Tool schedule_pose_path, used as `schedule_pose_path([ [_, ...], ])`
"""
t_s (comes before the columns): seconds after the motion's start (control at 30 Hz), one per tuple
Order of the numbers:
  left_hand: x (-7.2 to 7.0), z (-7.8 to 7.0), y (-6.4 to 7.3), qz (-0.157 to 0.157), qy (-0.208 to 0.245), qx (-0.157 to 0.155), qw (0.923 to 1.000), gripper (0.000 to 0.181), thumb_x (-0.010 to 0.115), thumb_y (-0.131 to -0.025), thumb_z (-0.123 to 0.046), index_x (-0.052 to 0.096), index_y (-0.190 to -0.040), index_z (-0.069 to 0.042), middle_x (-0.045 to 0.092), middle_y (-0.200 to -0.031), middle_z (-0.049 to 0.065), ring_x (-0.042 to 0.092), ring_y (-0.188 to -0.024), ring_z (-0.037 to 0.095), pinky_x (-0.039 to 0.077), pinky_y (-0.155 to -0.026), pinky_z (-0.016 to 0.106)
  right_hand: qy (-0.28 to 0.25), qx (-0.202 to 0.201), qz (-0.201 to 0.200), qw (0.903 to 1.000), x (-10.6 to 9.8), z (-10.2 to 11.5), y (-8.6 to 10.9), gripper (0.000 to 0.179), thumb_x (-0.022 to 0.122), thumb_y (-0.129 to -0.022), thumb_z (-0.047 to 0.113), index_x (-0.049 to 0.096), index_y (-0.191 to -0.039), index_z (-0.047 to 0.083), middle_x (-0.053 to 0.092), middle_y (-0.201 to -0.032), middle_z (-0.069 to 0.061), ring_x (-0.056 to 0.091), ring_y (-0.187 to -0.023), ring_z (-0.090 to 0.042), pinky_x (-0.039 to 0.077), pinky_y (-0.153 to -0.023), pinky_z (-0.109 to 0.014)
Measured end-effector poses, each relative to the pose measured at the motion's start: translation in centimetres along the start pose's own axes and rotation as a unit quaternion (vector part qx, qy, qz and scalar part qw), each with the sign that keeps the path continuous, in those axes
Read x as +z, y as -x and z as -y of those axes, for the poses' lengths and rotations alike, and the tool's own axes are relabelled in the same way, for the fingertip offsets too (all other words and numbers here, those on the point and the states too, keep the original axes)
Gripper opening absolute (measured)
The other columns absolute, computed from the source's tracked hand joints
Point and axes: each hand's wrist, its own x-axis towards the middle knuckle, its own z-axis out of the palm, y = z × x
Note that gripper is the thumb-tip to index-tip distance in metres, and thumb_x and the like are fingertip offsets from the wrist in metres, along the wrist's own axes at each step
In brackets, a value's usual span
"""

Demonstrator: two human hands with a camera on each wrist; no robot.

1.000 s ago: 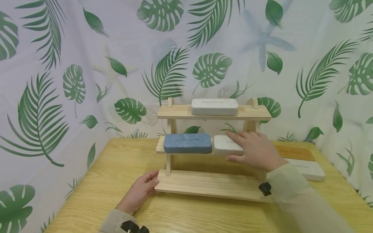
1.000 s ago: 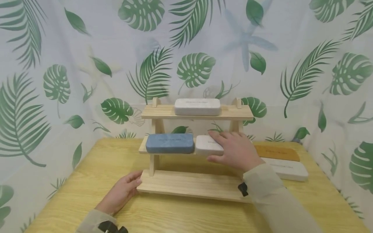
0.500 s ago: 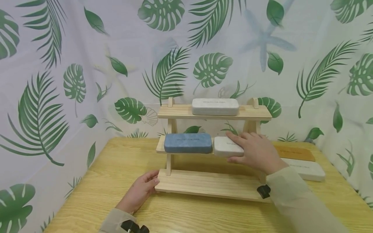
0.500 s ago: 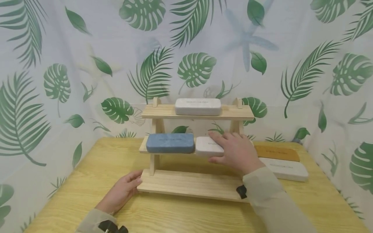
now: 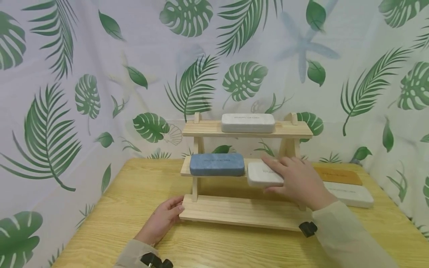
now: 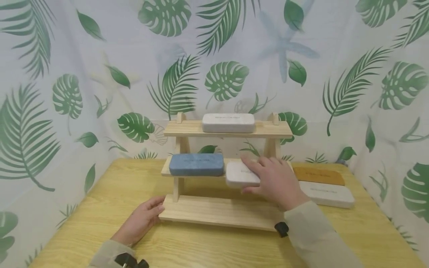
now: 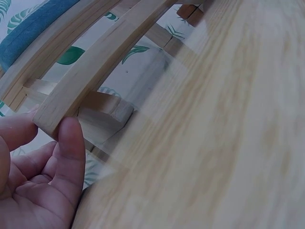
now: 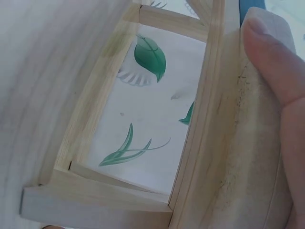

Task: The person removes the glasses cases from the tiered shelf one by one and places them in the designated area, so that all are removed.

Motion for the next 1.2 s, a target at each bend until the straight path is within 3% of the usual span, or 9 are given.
schedule_pose_path([
  [0.2, 0.1, 0.1, 0.0, -0.004, 0.000, 0.002, 1.0000, 0.059, 0.053, -0.108, -0.023, 0.031, -0.154, 0.007, 0.049, -0.142, 0.024, 0.058, -0.118, 0.025, 0.053, -0.088, 0.034, -0.008, -0.014, 0.002, 0.9999, -0.1, -0.2, 1.0, 0.105, 0.052, -0.071, 0.090, 0.046, -0.155, 0.027, 0.065, -0.119, -0.008, 0.058, -0.111, -0.034, 0.044, -0.091, -0.057],
  [0.47, 0.1, -0.2, 0.0, 0.001, -0.005, 0.003, 1.0000, 0.060, 0.053, -0.108, -0.023, 0.029, -0.155, 0.007, 0.047, -0.145, 0.025, 0.058, -0.118, 0.027, 0.053, -0.088, 0.036, 0.000, -0.038, -0.016, 0.9991, -0.4, -0.7, 1.9, 0.102, 0.053, -0.072, 0.089, 0.050, -0.152, 0.027, 0.064, -0.112, -0.004, 0.059, -0.105, -0.029, 0.046, -0.086, -0.053],
  [0.77, -0.1, -0.2, -0.1, -0.002, -0.002, -0.002, 1.0000, 0.060, 0.054, -0.107, -0.023, 0.030, -0.155, 0.006, 0.047, -0.147, 0.023, 0.058, -0.119, 0.026, 0.053, -0.087, 0.036, 0.007, -0.068, -0.059, 0.9960, -0.1, -1.5, 3.1, 0.097, 0.079, -0.071, 0.070, 0.051, -0.151, 0.022, 0.064, -0.107, -0.002, 0.061, -0.092, -0.025, 0.049, -0.079, -0.048],
  [1.2, -0.1, -0.2, 0.1, 0.002, -0.004, 0.005, 1.0000, 0.059, 0.053, -0.108, -0.022, 0.031, -0.154, 0.006, 0.050, -0.142, 0.023, 0.059, -0.115, 0.025, 0.054, -0.084, 0.034, 0.023, -0.075, -0.086, 0.9932, -0.3, -3.4, 5.2, 0.095, 0.081, -0.073, 0.065, 0.051, -0.151, 0.022, 0.066, -0.112, -0.007, 0.065, -0.093, -0.032, 0.050, -0.079, -0.054],
])
